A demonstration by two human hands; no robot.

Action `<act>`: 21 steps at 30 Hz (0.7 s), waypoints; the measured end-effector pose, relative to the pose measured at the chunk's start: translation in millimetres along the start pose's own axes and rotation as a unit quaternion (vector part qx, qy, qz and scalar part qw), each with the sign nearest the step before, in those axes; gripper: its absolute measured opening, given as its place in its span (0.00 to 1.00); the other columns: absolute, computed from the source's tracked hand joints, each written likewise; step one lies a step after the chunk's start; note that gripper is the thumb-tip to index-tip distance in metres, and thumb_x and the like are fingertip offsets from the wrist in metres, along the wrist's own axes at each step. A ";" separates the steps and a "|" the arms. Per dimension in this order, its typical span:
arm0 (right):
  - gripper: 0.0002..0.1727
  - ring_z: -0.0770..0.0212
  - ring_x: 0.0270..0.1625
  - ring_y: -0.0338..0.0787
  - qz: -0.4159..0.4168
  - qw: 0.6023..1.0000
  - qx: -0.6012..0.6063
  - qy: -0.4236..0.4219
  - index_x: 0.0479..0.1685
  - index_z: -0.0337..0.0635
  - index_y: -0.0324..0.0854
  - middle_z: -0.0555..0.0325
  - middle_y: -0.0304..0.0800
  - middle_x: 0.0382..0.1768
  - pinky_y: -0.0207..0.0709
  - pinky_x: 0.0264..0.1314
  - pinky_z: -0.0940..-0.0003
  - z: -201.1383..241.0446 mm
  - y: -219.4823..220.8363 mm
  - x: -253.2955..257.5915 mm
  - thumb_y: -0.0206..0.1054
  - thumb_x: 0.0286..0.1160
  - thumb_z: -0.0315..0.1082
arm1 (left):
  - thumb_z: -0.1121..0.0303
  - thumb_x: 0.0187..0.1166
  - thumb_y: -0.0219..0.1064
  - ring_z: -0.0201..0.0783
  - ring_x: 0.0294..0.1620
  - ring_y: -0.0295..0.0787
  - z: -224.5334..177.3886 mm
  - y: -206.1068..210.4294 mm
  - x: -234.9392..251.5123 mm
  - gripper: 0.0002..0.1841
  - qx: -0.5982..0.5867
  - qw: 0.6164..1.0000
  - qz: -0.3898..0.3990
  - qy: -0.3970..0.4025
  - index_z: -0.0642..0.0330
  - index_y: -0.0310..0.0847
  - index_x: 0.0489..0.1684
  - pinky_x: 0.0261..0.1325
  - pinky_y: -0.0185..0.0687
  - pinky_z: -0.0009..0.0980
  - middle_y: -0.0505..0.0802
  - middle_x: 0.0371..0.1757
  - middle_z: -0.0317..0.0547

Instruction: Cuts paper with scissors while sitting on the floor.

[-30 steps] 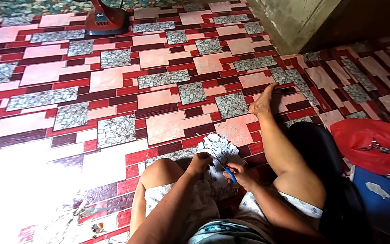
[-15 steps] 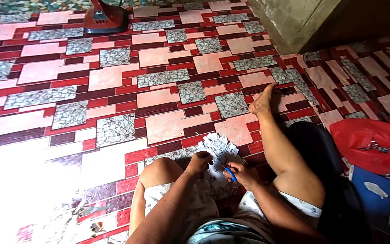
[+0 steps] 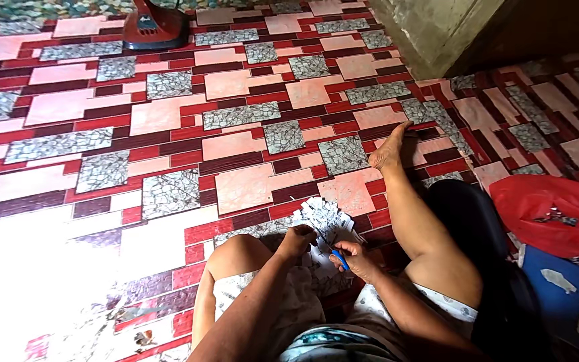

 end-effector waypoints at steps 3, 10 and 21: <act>0.12 0.74 0.27 0.86 -0.006 1.000 -0.014 0.012 0.51 0.32 0.82 0.64 0.87 0.29 0.83 0.32 0.79 1.1 -1.1 -1.2 0.73 0.72 0.28 | 0.71 0.86 0.64 0.23 0.14 0.73 0.5 -1.1 0.5 0.06 0.005 1.000 0.010 -0.002 0.67 0.82 0.47 0.19 0.67 0.18 0.89 0.25 0.37; 0.14 0.72 0.30 0.87 -0.001 1.000 -0.003 0.017 0.54 0.34 0.80 0.63 0.87 0.31 0.83 0.35 0.76 0.2 -1.2 1.0 0.71 0.76 0.32 | 0.78 0.85 0.63 0.32 0.29 0.90 -3.2 -0.8 -3.8 0.09 -0.033 0.999 0.003 0.008 0.70 0.75 0.58 0.34 0.86 0.26 0.92 0.36 0.46; 0.18 0.76 0.33 0.81 0.031 0.997 -0.052 -0.040 0.54 0.32 0.81 0.64 0.82 0.33 0.78 0.42 0.78 -0.4 -1.6 -0.3 0.71 0.75 0.38 | 0.77 0.86 0.62 0.26 0.21 0.81 -2.7 -3.2 -3.0 0.07 -0.015 0.999 -0.027 0.028 0.69 0.79 0.55 0.25 0.76 0.21 0.90 0.32 0.41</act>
Point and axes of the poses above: each hand's wrist, its own x-axis towards the middle knuckle, its own y-axis out of the palm, z = x × y, the point moved 2 cm from there along x, towards the middle knuckle
